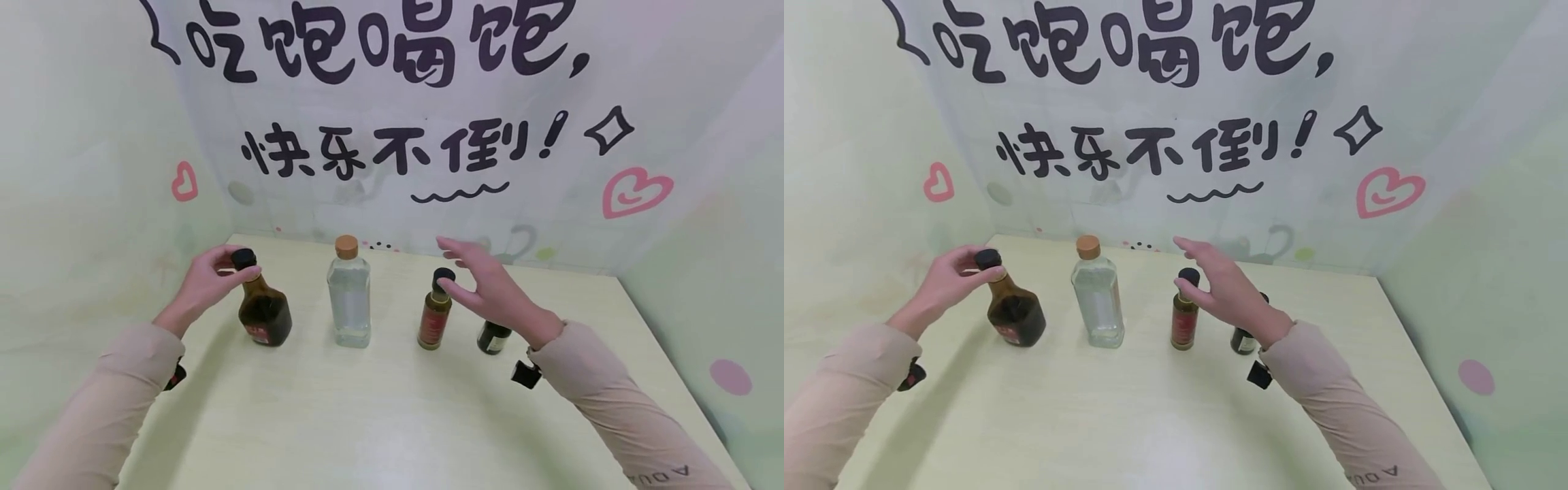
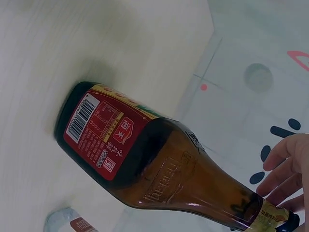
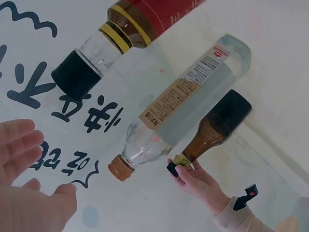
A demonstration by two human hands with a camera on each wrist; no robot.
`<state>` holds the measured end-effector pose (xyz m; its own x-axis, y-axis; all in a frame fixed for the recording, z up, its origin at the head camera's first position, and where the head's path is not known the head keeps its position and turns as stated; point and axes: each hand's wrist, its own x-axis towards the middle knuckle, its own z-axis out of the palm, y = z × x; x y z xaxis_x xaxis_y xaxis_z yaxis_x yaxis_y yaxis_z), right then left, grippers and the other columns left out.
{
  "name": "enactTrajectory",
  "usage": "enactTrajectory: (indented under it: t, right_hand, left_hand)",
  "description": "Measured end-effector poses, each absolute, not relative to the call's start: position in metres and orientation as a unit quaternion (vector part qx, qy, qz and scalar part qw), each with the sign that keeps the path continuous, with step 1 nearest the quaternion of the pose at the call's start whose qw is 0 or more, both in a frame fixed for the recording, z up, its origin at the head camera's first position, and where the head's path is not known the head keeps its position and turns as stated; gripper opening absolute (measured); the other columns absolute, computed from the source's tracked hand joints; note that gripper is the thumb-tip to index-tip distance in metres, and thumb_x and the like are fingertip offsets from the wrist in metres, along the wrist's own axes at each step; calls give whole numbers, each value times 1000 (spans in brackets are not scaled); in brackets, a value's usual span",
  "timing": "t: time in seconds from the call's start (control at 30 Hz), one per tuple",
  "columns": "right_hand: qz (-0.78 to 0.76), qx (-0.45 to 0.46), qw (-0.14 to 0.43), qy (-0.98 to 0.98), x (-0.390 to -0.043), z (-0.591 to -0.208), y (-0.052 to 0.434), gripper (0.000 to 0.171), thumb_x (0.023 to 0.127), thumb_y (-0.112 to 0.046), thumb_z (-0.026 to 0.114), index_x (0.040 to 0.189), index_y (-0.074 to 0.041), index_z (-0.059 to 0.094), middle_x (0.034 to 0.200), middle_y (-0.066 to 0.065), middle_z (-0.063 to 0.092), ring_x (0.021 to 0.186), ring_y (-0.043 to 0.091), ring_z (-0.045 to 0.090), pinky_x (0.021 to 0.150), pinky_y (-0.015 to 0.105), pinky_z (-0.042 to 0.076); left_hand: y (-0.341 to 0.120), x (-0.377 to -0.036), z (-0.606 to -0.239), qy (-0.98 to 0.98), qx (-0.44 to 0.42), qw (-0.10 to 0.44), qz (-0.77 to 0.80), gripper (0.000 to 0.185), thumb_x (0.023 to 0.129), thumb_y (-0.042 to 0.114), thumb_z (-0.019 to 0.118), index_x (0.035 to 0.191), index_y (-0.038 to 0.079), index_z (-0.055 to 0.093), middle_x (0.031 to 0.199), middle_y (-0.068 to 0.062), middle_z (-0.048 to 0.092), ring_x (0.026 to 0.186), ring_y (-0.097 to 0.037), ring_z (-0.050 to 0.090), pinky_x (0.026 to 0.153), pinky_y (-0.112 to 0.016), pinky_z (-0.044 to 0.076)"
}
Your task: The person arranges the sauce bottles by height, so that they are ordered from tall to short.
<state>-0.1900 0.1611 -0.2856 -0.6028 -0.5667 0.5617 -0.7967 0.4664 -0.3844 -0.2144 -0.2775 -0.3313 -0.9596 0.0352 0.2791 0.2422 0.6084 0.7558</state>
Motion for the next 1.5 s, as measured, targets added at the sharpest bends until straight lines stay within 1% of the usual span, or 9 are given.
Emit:
enactTrajectory:
  t: [0.13, 0.27, 0.57, 0.73, 0.97, 1.1, 1.33, 1.4, 1.5]
  right_hand:
    - [331, 407, 163, -836, -194, -288, 148, 57, 83, -6, 61, 134, 0, 37, 131, 13, 44, 110, 24, 50, 89, 40, 43]
    - [332, 403, 146, -840, -198, -289, 136, 56, 85, -9, 60, 134, -1, 36, 132, 11, 43, 111, 22, 49, 90, 37, 42]
    - [343, 402, 126, -840, -206, -288, 109, 55, 87, -15, 58, 136, -4, 34, 125, 10, 51, 113, 19, 49, 93, 32, 41]
    - [352, 402, 110, -838, -210, -292, 92, 55, 87, -13, 59, 135, -1, 35, 124, 12, 51, 110, 20, 51, 92, 31, 42]
    - [359, 401, 82, -839, -215, -299, 66, 55, 88, -16, 57, 135, 0, 33, 131, 13, 45, 117, 22, 45, 94, 29, 39]
    - [370, 388, 74, -841, -218, -298, 54, 59, 88, -16, 58, 137, 0, 30, 131, 13, 44, 116, 24, 45, 94, 27, 39]
    - [405, 364, 59, -837, -227, -302, 39, 63, 87, -14, 60, 138, 2, 26, 133, 12, 42, 117, 20, 45, 95, 30, 39]
    - [412, 360, 61, -835, -229, -304, 36, 63, 87, -14, 59, 138, 2, 27, 131, 13, 44, 116, 21, 46, 96, 33, 37]
    - [416, 350, 62, -837, -230, -307, 33, 61, 87, -16, 60, 137, 0, 29, 127, 12, 48, 114, 21, 48, 96, 32, 37]
  left_hand:
    - [-275, -216, -334, -887, -74, 118, -439, 40, 81, 28, 67, 109, 2, 55, 93, 4, 55, 79, -6, 53, 66, -17, 44]
    - [-275, -215, -336, -892, -69, 109, -432, 42, 82, 30, 65, 110, 1, 53, 98, -4, 54, 81, -6, 52, 67, -16, 44]
    - [-276, -220, -332, -901, -51, 83, -423, 50, 81, 40, 63, 116, 6, 52, 105, -9, 52, 86, -20, 51, 67, -31, 44]
    - [-276, -220, -330, -902, -56, 77, -420, 50, 82, 39, 63, 116, 5, 52, 105, -11, 52, 88, -21, 51, 68, -27, 45]
    - [-275, -217, -332, -899, -52, 78, -428, 52, 83, 37, 62, 120, 3, 51, 110, -13, 52, 93, -23, 51, 68, -19, 44]
    - [-273, -217, -334, -896, -52, 85, -434, 52, 83, 36, 62, 121, 2, 52, 112, -13, 53, 95, -22, 50, 69, -14, 43]
    - [-274, -219, -334, -897, -45, 82, -431, 52, 82, 37, 63, 121, 4, 52, 110, -12, 52, 88, -14, 50, 69, -17, 44]
    - [-274, -219, -333, -897, -44, 82, -431, 52, 82, 37, 63, 120, 3, 51, 109, -12, 52, 88, -16, 51, 69, -18, 44]
    - [-273, -218, -334, -896, -42, 84, -433, 51, 82, 36, 63, 119, 3, 52, 108, -12, 52, 90, -20, 51, 70, -19, 44]
